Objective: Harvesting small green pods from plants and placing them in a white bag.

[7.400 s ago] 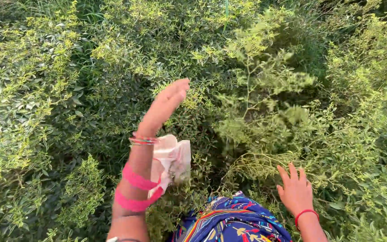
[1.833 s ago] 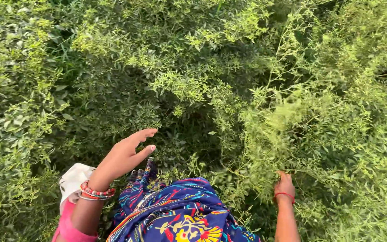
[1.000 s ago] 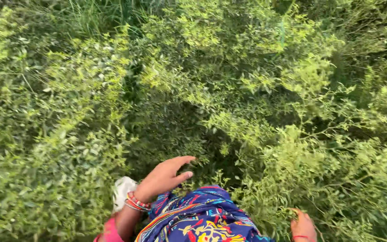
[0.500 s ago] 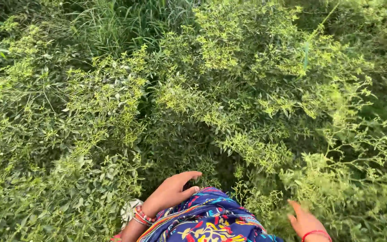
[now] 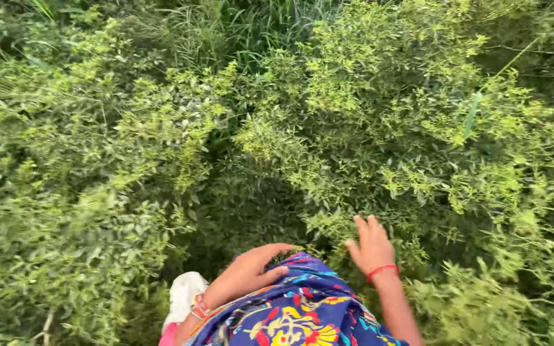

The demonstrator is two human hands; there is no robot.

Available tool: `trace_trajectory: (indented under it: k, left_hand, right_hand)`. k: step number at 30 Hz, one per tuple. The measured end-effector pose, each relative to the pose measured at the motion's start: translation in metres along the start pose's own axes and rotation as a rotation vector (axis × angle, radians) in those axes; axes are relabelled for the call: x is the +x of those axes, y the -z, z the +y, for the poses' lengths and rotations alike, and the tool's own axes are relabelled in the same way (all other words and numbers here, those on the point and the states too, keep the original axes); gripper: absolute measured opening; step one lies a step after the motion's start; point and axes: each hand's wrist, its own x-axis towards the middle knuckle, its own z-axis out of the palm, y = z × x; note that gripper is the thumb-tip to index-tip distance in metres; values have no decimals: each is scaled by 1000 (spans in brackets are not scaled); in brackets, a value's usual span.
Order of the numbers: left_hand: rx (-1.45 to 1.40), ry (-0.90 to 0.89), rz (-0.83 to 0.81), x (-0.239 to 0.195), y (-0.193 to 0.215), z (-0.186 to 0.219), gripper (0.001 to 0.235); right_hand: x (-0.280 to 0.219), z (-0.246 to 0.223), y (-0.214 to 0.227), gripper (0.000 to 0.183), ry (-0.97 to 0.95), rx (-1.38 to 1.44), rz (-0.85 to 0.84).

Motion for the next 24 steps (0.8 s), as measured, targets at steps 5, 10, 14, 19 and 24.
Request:
trace_trajectory:
  k: [5,10,14,19,24]
  left_hand:
    - [-1,35,135,-3,-18,-14,52]
    - [51,155,126,17,-16,-5,55]
    - [55,136,52,48,-8,13,55]
    - [251,-195,37,97,-11,29,54]
    - [322,-423,38,135,9,101,53]
  right_hand:
    - [-51,35,-72,82,-281,-163,-816]
    - [-70,84,-100,75,-313,-26,-805]
    - [-72,94,-113,57,-232,14,-710]
    - [-79,83,-116,40,-125,-69,-628]
    - [-97,91,-133,29,-73,-136,-528]
